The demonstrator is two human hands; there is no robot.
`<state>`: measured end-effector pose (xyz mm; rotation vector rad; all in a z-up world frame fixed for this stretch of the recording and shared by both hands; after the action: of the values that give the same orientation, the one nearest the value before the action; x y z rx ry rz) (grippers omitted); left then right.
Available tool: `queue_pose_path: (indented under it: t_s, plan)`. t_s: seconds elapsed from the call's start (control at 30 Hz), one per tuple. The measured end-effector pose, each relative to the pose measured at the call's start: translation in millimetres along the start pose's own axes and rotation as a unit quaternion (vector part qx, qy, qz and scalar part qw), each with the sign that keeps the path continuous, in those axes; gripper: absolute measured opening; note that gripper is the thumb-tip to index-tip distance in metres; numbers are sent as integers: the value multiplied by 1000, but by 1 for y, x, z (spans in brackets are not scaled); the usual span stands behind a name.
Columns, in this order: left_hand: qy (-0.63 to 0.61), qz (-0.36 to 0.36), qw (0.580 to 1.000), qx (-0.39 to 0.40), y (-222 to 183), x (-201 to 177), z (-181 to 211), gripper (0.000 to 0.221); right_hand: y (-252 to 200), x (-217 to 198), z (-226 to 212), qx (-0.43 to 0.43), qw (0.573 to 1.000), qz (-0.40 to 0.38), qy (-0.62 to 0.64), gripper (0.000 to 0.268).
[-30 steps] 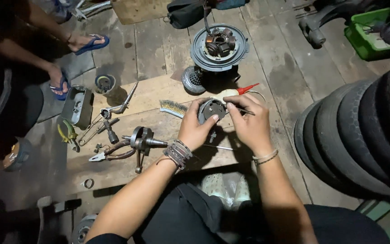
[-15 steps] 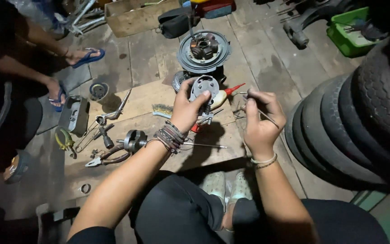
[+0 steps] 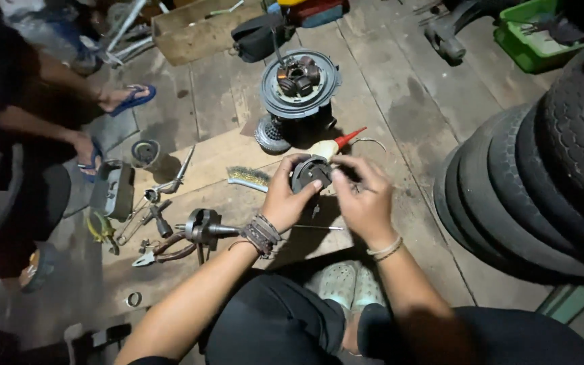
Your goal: The person sits on the floor and uses a small metal tool to clean or adjust a circular mechanical component held in their left hand. They repeatedly probe the interior of the part, rotate it, and continue the adjustment process throughout the clip.
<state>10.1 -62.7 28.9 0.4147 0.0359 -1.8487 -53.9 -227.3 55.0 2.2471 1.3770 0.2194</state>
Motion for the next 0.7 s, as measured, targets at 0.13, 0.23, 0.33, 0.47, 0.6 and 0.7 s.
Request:
queue_pose_path:
  t_s: [0.13, 0.23, 0.33, 0.47, 0.6, 0.7]
  plan:
    - [7, -9, 1000, 7, -2, -5, -2, 56, 2, 1, -3, -18, 1000, -24, -1, 12]
    - [-13, -9, 1000, -12, 0, -6, -10, 57, -2, 8, 1, -93, 995, -10, -46, 15]
    - [-107, 24, 991, -81, -1, -5, -33, 55, -14, 16, 28, -153, 984, 85, -30, 17]
    - [-123, 54, 984, -120, -5, -11, -71, 55, -16, 15, 36, -143, 981, 122, -39, 17]
    - [-82, 47, 988, -120, -1, -16, -60, 58, -6, 22, 23, -91, 995, 36, -3, 20]
    - [-68, 44, 989, -120, -3, -15, -62, 60, -1, 21, 2, -8, 999, -42, 34, 28]
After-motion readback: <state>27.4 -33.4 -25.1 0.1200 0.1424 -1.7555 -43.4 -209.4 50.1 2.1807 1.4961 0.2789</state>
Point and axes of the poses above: each hand's wrist, its own y-axis towards the middle knuckle, its own x-axis out of the palm, z = x × y, the point moved 1 cm from there along y, towards the middle knuckle, and after that the axes turned 4 degrees about x, right-handed, at the moved point
